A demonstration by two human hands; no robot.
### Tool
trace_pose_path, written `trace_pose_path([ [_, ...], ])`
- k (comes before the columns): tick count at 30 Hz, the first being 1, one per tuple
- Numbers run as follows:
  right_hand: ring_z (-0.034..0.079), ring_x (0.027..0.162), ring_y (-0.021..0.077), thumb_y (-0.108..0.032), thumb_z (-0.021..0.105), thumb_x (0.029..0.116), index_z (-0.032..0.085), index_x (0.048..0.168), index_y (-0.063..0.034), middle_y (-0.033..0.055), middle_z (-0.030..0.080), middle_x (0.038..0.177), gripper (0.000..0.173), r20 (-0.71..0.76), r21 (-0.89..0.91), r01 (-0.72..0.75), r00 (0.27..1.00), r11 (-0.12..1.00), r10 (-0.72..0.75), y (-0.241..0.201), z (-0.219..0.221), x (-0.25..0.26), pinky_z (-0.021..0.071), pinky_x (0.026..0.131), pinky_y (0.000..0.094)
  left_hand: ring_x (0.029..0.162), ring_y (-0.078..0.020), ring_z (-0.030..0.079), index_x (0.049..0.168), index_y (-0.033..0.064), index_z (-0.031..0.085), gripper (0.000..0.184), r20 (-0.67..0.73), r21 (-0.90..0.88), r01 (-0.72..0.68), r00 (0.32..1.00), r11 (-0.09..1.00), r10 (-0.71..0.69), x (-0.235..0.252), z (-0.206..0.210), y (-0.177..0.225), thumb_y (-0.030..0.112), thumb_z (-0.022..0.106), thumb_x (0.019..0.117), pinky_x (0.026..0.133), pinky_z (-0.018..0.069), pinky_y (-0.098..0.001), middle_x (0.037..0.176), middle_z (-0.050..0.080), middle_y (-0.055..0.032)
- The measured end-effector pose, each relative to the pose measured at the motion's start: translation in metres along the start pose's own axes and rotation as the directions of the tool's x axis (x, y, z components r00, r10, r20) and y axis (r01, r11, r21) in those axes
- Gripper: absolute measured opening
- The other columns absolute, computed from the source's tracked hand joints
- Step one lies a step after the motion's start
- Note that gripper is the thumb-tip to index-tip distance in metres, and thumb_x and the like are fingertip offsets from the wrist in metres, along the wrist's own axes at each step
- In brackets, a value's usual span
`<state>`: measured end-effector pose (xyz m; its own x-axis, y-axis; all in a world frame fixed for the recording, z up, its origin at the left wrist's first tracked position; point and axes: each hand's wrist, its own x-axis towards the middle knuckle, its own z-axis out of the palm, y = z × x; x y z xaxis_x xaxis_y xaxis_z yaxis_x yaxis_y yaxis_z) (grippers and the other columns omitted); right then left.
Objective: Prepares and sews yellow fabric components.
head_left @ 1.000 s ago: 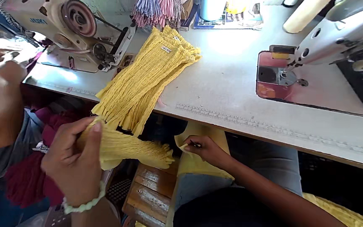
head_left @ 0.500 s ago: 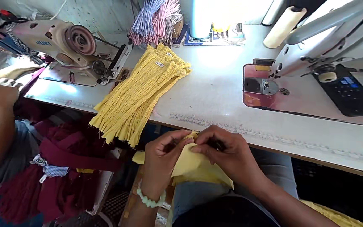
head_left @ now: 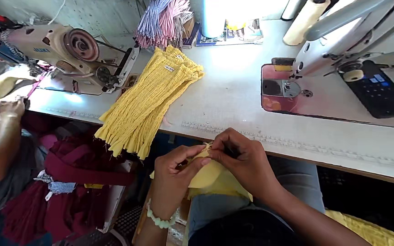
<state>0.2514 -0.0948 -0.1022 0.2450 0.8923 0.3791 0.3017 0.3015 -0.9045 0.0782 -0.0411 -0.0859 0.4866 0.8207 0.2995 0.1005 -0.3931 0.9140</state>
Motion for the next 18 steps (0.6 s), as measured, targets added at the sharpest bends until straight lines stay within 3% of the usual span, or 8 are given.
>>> trace_pose_path([
  [5,0.053,0.061,-0.0089,-0.027,0.076,0.0909,0.065,0.097,-0.0073,-0.0086,0.061,0.071,0.024,0.01,0.015,-0.047,0.999,0.999,0.047,0.001,0.003,0.003,0.0424,0.056,0.0063,0.091,-0.0021,0.071,0.111,-0.0002,0.075,0.038,-0.002,0.053,-0.021,1.0,0.998,0.021,-0.003,-0.003,0.002,0.028,0.081,0.0857,0.081,0.0599,-0.0174,0.1,0.076,-0.0001],
  [8,0.047,0.059,-0.0093,-0.028,0.075,0.0922,0.071,0.108,-0.0062,-0.0099,0.059,0.069,0.028,0.06,0.013,-0.037,0.998,0.999,0.037,0.003,0.004,0.005,0.0378,0.054,0.0063,0.09,-0.0017,0.071,0.106,-0.0003,0.076,0.027,-0.029,0.094,-0.027,0.999,0.995,0.03,-0.004,-0.005,0.001,0.019,0.078,0.0882,0.082,0.0593,-0.0167,0.097,0.076,-0.0003],
  [13,0.051,0.058,-0.0086,-0.021,0.077,0.091,0.072,0.095,-0.0075,-0.0099,0.06,0.069,0.015,0.126,0.143,-0.105,0.988,0.984,0.087,0.003,0.008,0.011,0.0409,0.053,0.0064,0.083,-0.0001,0.072,0.1,0.0014,0.077,0.015,-0.055,0.013,0.025,0.998,1.0,-0.024,-0.006,-0.011,-0.002,0.012,0.077,0.0887,0.076,0.0603,-0.0163,0.092,0.077,0.0025],
  [15,0.055,0.057,-0.0053,-0.015,0.069,0.0972,0.07,0.095,-0.0066,-0.0067,0.065,0.073,0.009,0.19,0.234,-0.209,0.968,0.949,0.166,0.004,0.01,0.016,0.0451,0.05,0.0091,0.084,-0.0009,0.072,0.099,0.0053,0.079,0.011,-0.096,-0.008,0.05,0.994,0.999,-0.05,-0.007,-0.021,-0.004,0.008,0.076,0.0883,0.076,0.0608,-0.0183,0.093,0.078,0.0046],
  [18,0.064,0.062,-0.0014,-0.017,0.053,0.1073,0.069,0.102,-0.0075,-0.0011,0.076,0.087,0.02,0.276,0.283,-0.309,0.933,0.908,0.232,0.017,0.012,0.023,0.0465,0.049,0.0121,0.085,-0.0024,0.072,0.099,0.0185,0.08,0.013,-0.247,0.009,0.047,0.968,0.999,-0.043,-0.014,-0.069,-0.008,0.012,0.073,0.0907,0.076,0.0605,-0.0217,0.094,0.077,0.0088],
])
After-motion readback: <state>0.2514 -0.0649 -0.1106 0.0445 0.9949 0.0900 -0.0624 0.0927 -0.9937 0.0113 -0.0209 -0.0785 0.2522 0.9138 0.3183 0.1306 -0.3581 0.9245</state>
